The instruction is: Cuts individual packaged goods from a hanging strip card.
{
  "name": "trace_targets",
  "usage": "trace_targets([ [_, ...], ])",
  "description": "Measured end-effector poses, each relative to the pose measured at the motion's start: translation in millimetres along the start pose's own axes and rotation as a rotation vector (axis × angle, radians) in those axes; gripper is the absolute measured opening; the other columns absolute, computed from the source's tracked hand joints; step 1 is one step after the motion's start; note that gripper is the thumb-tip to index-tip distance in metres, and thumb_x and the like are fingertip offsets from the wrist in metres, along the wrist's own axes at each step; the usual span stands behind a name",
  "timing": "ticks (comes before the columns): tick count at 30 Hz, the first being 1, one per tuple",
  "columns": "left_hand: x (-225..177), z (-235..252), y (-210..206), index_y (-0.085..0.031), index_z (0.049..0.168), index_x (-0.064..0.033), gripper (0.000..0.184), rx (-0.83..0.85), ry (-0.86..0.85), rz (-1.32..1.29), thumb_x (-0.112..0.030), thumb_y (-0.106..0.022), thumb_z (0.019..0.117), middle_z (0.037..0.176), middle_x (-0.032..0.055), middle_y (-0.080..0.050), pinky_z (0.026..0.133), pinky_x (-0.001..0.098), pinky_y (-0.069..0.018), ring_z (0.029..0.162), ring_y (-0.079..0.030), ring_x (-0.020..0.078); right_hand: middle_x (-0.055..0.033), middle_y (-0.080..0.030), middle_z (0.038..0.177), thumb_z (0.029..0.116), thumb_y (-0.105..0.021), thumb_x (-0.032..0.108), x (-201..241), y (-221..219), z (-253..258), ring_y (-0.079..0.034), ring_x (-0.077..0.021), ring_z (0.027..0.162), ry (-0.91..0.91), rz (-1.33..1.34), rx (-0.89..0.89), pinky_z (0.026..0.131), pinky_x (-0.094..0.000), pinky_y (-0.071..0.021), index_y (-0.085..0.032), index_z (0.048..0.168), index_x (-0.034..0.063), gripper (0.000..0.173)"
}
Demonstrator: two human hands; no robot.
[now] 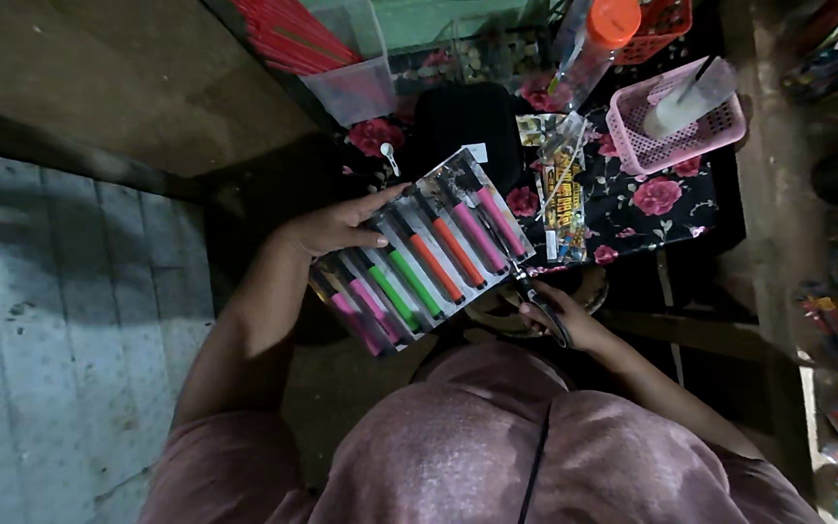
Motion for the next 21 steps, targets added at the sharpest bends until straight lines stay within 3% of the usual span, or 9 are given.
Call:
trace_targets([
  [5, -3.9, 1.0, -1.1, -0.019, 0.164, -0.0140, 0.086, 0.005, 0.026, 0.002, -0.016, -0.063, 0.0892, 0.167, 0.0052, -0.028, 0.120, 0.0283, -0.0306, 0.149, -0.032, 0.0096, 0.0004, -0.060, 0.085, 0.1026, -0.056, 0.026, 2.1, 3.1, -1.9, -0.058, -0.0017, 0.069, -0.034, -0.034, -0.009, 0.066, -0.0187, -0.0513, -0.048, 0.140, 0.0002, 0.046],
  [13, -5.5, 2.5, -0.8, -0.018, 0.164, -0.0137, 0.087, 0.000, 0.036, -0.027, -0.009, -0.061, 0.0883, 0.165, 0.0060, -0.030, 0.118, 0.0261, -0.0331, 0.146, -0.036, 0.0082, 0.0014, -0.057, 0.076, 0.1008, -0.059, 0.026, 6.1, 7.8, -2.6, -0.053, -0.0008, 0.060, 0.007, -0.076, -0.050, 0.058, -0.0176, -0.0481, -0.055, 0.133, -0.0007, 0.042],
  [21, -1.5, 5.2, -0.7, -0.019, 0.163, -0.0112, 0.086, 0.012, -0.027, -0.043, -0.009, -0.061, 0.0885, 0.164, 0.0054, -0.034, 0.117, 0.0257, -0.0349, 0.144, -0.039, 0.0079, 0.0027, -0.062, 0.075, 0.1007, -0.060, 0.024, 7.3, 9.1, -0.1, -0.058, -0.0006, 0.060, 0.033, -0.042, -0.014, 0.057, -0.0168, -0.0515, -0.055, 0.129, 0.0011, 0.037],
])
Point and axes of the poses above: each hand's wrist, its own z-axis towards the middle knuckle, its own y-axis out of the back of the hand, x = y × z, the point moved 5 cm from there along z, towards the middle knuckle
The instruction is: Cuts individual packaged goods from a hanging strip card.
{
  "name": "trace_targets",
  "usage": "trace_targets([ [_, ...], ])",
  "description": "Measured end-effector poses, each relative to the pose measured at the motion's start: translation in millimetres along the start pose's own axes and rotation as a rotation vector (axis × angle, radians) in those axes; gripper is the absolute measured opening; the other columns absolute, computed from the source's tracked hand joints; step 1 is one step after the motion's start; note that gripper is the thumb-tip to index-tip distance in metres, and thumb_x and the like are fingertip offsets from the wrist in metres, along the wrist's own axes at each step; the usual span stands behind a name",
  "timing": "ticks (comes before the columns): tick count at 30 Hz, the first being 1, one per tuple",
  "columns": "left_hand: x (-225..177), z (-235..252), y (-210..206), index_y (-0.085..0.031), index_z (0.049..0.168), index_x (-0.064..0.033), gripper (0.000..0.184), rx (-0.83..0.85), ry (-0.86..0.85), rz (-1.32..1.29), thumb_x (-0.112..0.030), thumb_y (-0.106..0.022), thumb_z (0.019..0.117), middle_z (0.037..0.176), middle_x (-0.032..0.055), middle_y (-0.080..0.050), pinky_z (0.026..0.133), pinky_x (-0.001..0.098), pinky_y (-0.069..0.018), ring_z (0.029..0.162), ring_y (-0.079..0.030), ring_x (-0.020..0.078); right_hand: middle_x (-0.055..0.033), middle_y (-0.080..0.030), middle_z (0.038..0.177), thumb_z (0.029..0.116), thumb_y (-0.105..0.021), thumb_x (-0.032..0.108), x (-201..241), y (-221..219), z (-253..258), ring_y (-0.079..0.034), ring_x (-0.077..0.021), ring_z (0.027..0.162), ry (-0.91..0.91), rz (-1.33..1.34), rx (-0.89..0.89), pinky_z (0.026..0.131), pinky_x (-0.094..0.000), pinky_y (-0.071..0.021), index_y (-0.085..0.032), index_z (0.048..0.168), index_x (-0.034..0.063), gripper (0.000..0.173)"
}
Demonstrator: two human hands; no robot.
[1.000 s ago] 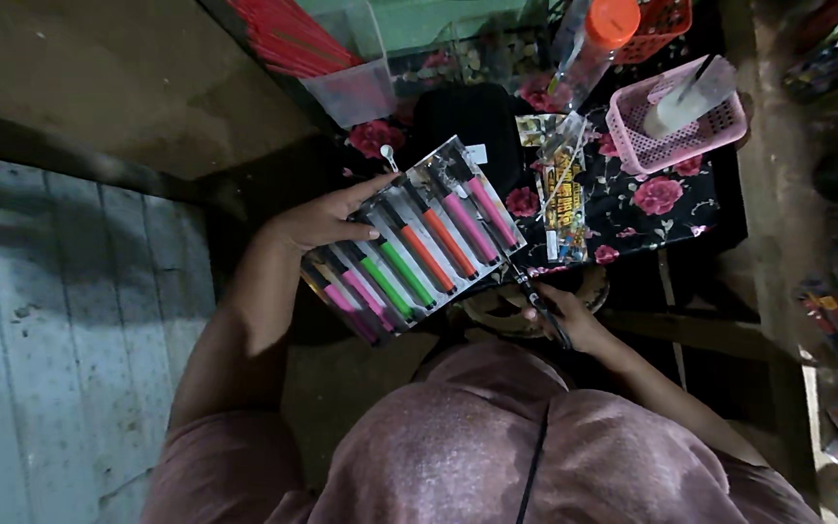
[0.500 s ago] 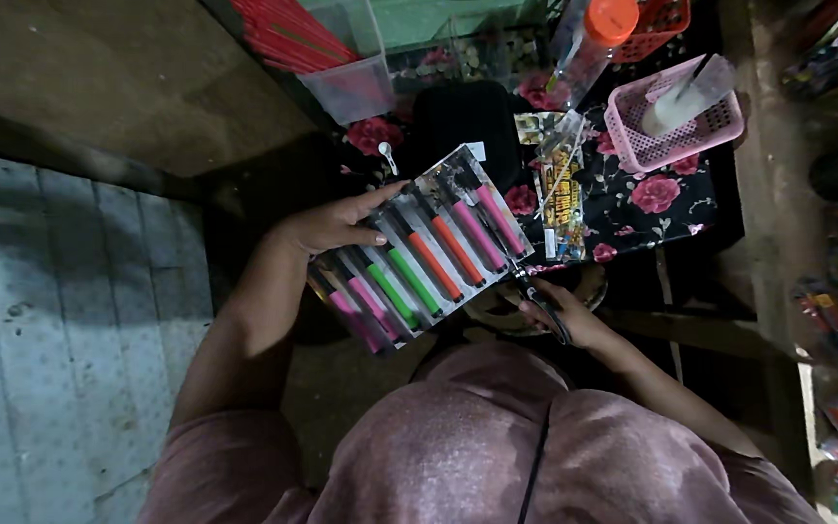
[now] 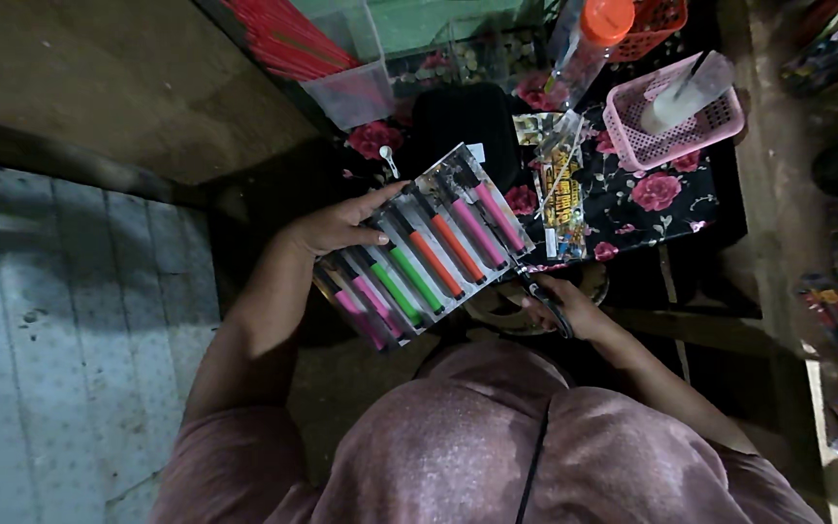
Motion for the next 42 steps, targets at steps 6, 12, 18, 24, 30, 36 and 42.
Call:
trace_targets([
  [6, 10, -10, 9, -0.019, 0.162, -0.0064, 0.090, -0.167, -0.111, -0.103, -0.024, -0.068, 0.0883, 0.157, 0.0040, -0.042, 0.114, 0.0256, -0.0401, 0.137, -0.047, 0.0066, 0.0081, -0.066, 0.090, 0.0843, -0.066, 0.072, -33, 12, -9, -0.064, -0.0014, 0.080, 0.071, 0.161, 0.160, 0.076, -0.0187, -0.0552, -0.046, 0.142, 0.0086, 0.088],
  [12, 13, -19, 19, -0.015, 0.162, -0.0078, 0.091, -0.320, -0.157, -0.157, -0.021, -0.067, 0.0889, 0.158, 0.0049, -0.042, 0.113, 0.0267, -0.0423, 0.137, -0.048, 0.0082, 0.0078, -0.067, 0.095, 0.0839, -0.065, 0.074, -56, 8, -23, -0.066, -0.0041, 0.085, 0.100, 0.226, 0.083, 0.079, -0.0222, -0.0567, -0.043, 0.141, 0.0045, 0.093],
  [18, 0, 3, -9, -0.014, 0.163, -0.0103, 0.087, -0.659, -0.196, -0.181, -0.008, -0.062, 0.0913, 0.163, 0.0104, -0.032, 0.113, 0.0312, -0.0432, 0.141, -0.044, 0.0138, -0.0059, -0.067, 0.121, 0.0868, -0.077, 0.028, -26, -20, 14, -0.067, -0.0118, 0.107, 0.230, 0.411, -0.332, 0.092, -0.0300, -0.0569, -0.034, 0.149, 0.0016, 0.080],
  [24, 11, 30, -100, 0.002, 0.164, -0.0310, 0.087, -0.945, -0.060, -0.433, -0.034, -0.059, 0.1024, 0.166, 0.0056, -0.024, 0.111, 0.0463, -0.0439, 0.143, -0.042, 0.0204, -0.0062, -0.062, 0.121, 0.0946, -0.063, -0.005, -7, -8, 47, -0.065, -0.0106, 0.099, 0.256, 0.585, -0.527, 0.086, -0.0318, -0.0585, -0.036, 0.149, 0.0073, 0.062],
  [30, 61, 39, -98, -0.031, 0.152, -0.0180, 0.048, -0.846, -0.012, -0.864, -0.042, -0.030, 0.1109, 0.144, 0.0048, -0.052, 0.104, 0.0428, -0.0477, 0.125, -0.055, 0.0183, -0.0095, -0.064, 0.107, 0.0900, -0.066, 0.003, -24, 95, 79, -0.063, -0.0117, 0.080, 0.173, 0.244, -0.525, 0.072, -0.0319, -0.0572, -0.038, 0.148, 0.0048, 0.065],
  [36, 127, 56, -72, -0.039, 0.147, -0.0097, 0.041, -0.830, 0.137, -0.847, -0.028, -0.039, 0.1112, 0.125, 0.0129, -0.061, 0.084, 0.0434, -0.0597, 0.102, -0.067, 0.0228, -0.0288, -0.059, 0.129, 0.0893, -0.069, 0.000, 9, 162, 156, -0.063, -0.0355, 0.111, 0.098, -0.296, -0.395, 0.095, -0.0532, -0.0528, -0.036, 0.151, 0.0006, 0.070],
  [42, 152, 84, -95, -0.051, 0.136, -0.0003, 0.034, -0.810, 0.316, -0.707, -0.015, -0.054, 0.1054, 0.112, 0.0131, -0.064, 0.080, 0.0368, -0.0575, 0.091, -0.065, 0.0172, -0.0282, -0.059, 0.136, 0.0964, -0.065, 0.011, 59, 180, 217, -0.059, -0.0450, 0.125, 0.065, -0.610, -0.613, 0.105, -0.0619, -0.0458, -0.040, 0.152, 0.0039, 0.062],
])
Point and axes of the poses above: each hand's wrist, its own z-axis towards the middle knuckle, its own y-axis out of the back of the hand, x = y × z, the point moved 5 cm from there along z, towards the middle knuckle
